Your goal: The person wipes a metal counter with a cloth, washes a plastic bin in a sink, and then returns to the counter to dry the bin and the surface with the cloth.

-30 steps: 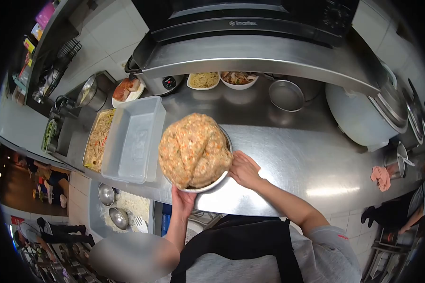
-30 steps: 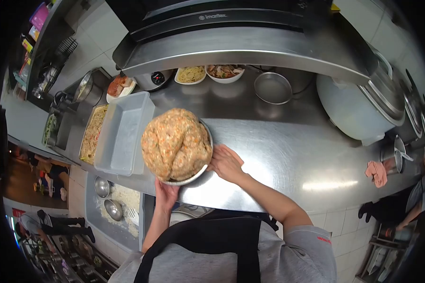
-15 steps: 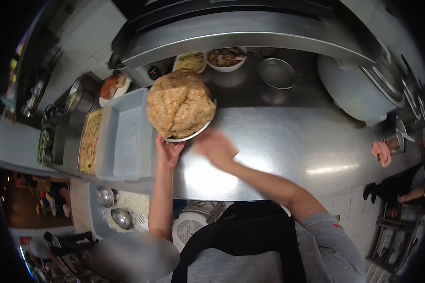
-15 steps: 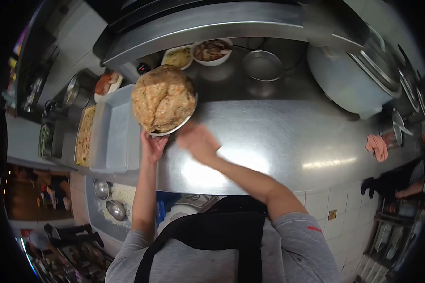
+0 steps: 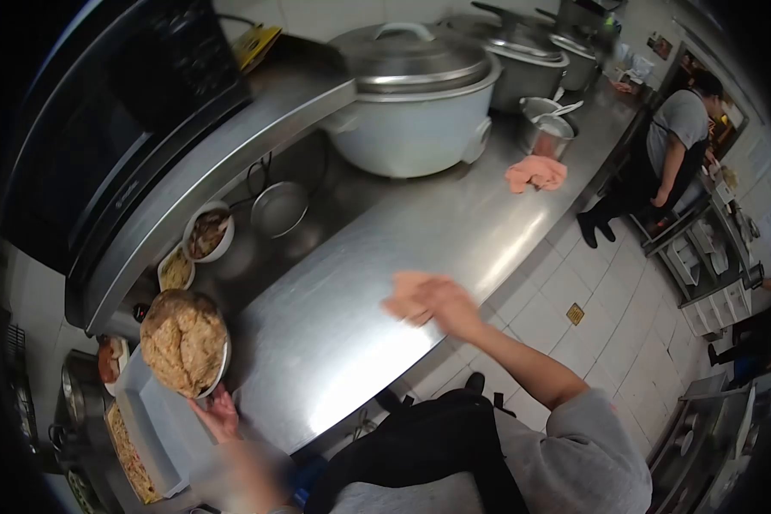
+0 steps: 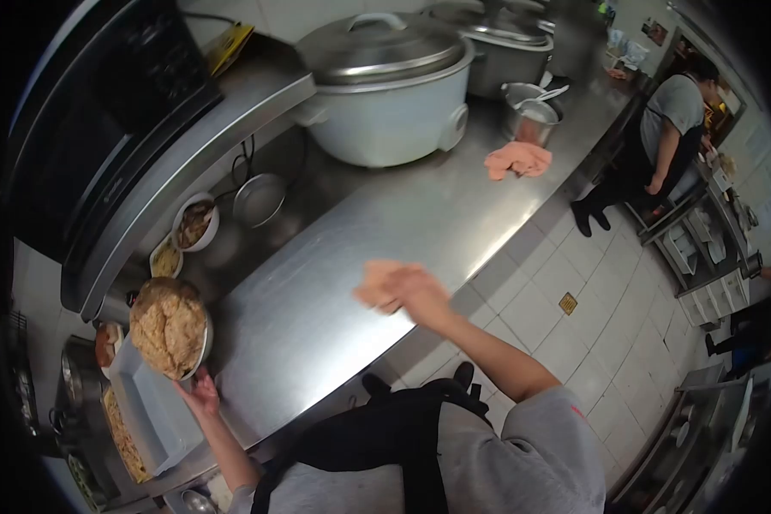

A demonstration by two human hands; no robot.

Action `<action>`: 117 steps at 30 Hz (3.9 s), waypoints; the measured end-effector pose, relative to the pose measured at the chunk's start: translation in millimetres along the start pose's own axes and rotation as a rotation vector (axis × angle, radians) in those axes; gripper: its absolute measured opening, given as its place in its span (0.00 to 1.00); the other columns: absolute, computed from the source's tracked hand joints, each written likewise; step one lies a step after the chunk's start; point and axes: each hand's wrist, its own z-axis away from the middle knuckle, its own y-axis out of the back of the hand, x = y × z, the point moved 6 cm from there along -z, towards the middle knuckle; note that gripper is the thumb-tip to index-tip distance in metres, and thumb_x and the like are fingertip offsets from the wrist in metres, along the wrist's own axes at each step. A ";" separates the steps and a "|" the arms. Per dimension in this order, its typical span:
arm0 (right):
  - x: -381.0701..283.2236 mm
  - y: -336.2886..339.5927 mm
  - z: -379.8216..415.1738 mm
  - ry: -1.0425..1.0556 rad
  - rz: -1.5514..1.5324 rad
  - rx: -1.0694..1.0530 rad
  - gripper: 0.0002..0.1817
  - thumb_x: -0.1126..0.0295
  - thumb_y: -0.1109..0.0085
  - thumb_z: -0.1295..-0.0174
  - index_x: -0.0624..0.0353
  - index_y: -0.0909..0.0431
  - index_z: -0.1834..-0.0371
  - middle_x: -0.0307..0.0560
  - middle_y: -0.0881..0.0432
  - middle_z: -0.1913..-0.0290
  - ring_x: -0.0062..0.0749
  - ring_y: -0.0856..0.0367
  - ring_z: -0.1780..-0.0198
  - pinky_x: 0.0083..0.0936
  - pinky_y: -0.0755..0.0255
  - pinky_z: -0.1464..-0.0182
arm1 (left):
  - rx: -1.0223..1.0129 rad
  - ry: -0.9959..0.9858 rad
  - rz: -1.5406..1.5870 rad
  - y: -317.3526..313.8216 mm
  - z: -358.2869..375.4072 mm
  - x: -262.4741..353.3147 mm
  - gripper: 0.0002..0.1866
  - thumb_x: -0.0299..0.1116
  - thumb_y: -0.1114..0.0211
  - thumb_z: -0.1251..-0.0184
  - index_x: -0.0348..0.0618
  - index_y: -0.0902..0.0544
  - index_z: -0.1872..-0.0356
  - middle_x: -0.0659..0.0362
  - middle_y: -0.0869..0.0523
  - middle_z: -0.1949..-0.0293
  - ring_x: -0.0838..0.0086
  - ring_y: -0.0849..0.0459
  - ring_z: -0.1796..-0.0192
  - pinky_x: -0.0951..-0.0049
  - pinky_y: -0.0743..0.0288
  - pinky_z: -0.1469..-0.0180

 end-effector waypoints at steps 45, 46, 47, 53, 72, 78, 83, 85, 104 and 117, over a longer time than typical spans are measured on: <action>382.9 251.2 184.0 -0.930 -1.983 1.128 0.15 0.64 0.57 0.41 0.59 0.34 0.54 0.49 0.26 0.57 0.42 0.25 0.57 0.41 0.28 0.55 | -1.304 -0.927 -1.548 -582.6 203.3 -690.1 0.16 0.28 0.41 0.54 0.42 0.25 0.59 0.51 0.24 0.56 0.55 0.28 0.52 0.60 0.35 0.49; 389.9 248.2 182.1 -0.884 -2.016 1.092 0.15 0.64 0.57 0.41 0.59 0.33 0.53 0.49 0.26 0.56 0.42 0.25 0.57 0.41 0.28 0.54 | -1.361 -0.886 -1.515 -580.9 199.7 -692.5 0.16 0.28 0.41 0.54 0.41 0.25 0.60 0.50 0.24 0.58 0.54 0.28 0.53 0.61 0.34 0.51; 399.2 248.8 179.9 -0.838 -2.046 1.047 0.15 0.64 0.57 0.41 0.59 0.33 0.53 0.49 0.26 0.55 0.42 0.25 0.56 0.42 0.29 0.53 | -1.408 -0.846 -1.474 -580.6 199.4 -695.9 0.15 0.27 0.41 0.54 0.41 0.25 0.60 0.50 0.23 0.59 0.54 0.27 0.54 0.61 0.33 0.52; 418.1 225.6 161.1 -0.960 -2.149 0.865 0.18 0.58 0.56 0.40 0.57 0.33 0.51 0.49 0.25 0.54 0.42 0.25 0.54 0.42 0.30 0.50 | -1.377 -0.211 -1.338 -545.0 256.2 -723.9 0.16 0.27 0.43 0.49 0.38 0.26 0.57 0.46 0.20 0.63 0.57 0.20 0.61 0.68 0.27 0.60; 341.9 216.2 -44.4 -0.567 -1.539 -0.138 0.22 0.64 0.45 0.44 0.57 0.36 0.48 0.49 0.27 0.54 0.36 0.24 0.56 0.31 0.25 0.60 | -0.893 -0.135 -1.142 -425.8 323.0 -538.8 0.24 0.28 0.43 0.41 0.43 0.35 0.41 0.55 0.26 0.50 0.74 0.24 0.54 0.75 0.29 0.55; 290.4 170.9 -48.8 0.146 0.218 0.018 0.33 0.60 0.44 0.53 0.59 0.40 0.41 0.55 0.34 0.46 0.46 0.40 0.40 0.45 0.46 0.41 | -0.590 -0.284 -1.179 -347.3 334.5 -459.7 0.25 0.30 0.42 0.41 0.44 0.35 0.42 0.54 0.28 0.47 0.72 0.27 0.49 0.72 0.30 0.53; 276.5 142.0 -45.3 0.234 0.388 -0.079 0.29 0.61 0.57 0.44 0.58 0.45 0.38 0.54 0.39 0.42 0.47 0.43 0.40 0.41 0.53 0.38 | -0.464 -0.339 -1.347 -308.1 349.8 -403.3 0.27 0.38 0.41 0.43 0.43 0.35 0.42 0.52 0.32 0.43 0.63 0.33 0.42 0.70 0.33 0.48; 298.3 120.5 -46.8 0.146 0.488 -0.176 0.31 0.56 0.57 0.41 0.53 0.49 0.35 0.51 0.45 0.36 0.46 0.51 0.34 0.46 0.56 0.36 | -0.514 -0.563 -1.445 -277.9 331.1 -390.3 0.29 0.40 0.41 0.44 0.44 0.36 0.41 0.50 0.33 0.43 0.59 0.34 0.41 0.66 0.38 0.43; -5.4 23.7 15.3 0.068 -0.320 -0.028 0.30 0.73 0.42 0.52 0.60 0.37 0.42 0.63 0.57 0.33 0.55 0.52 0.33 0.39 0.52 0.36 | 0.436 -0.989 -1.846 -80.4 197.3 -44.0 0.38 0.41 0.33 0.54 0.50 0.39 0.39 0.45 0.49 0.35 0.51 0.55 0.32 0.43 0.55 0.38; 110.7 128.4 171.2 -0.551 0.007 0.335 0.25 0.75 0.45 0.53 0.59 0.35 0.48 0.64 0.52 0.35 0.58 0.45 0.38 0.38 0.46 0.37 | 0.968 -0.862 -2.267 43.9 155.1 63.5 0.27 0.53 0.50 0.41 0.61 0.37 0.39 0.63 0.41 0.36 0.65 0.47 0.34 0.33 0.52 0.45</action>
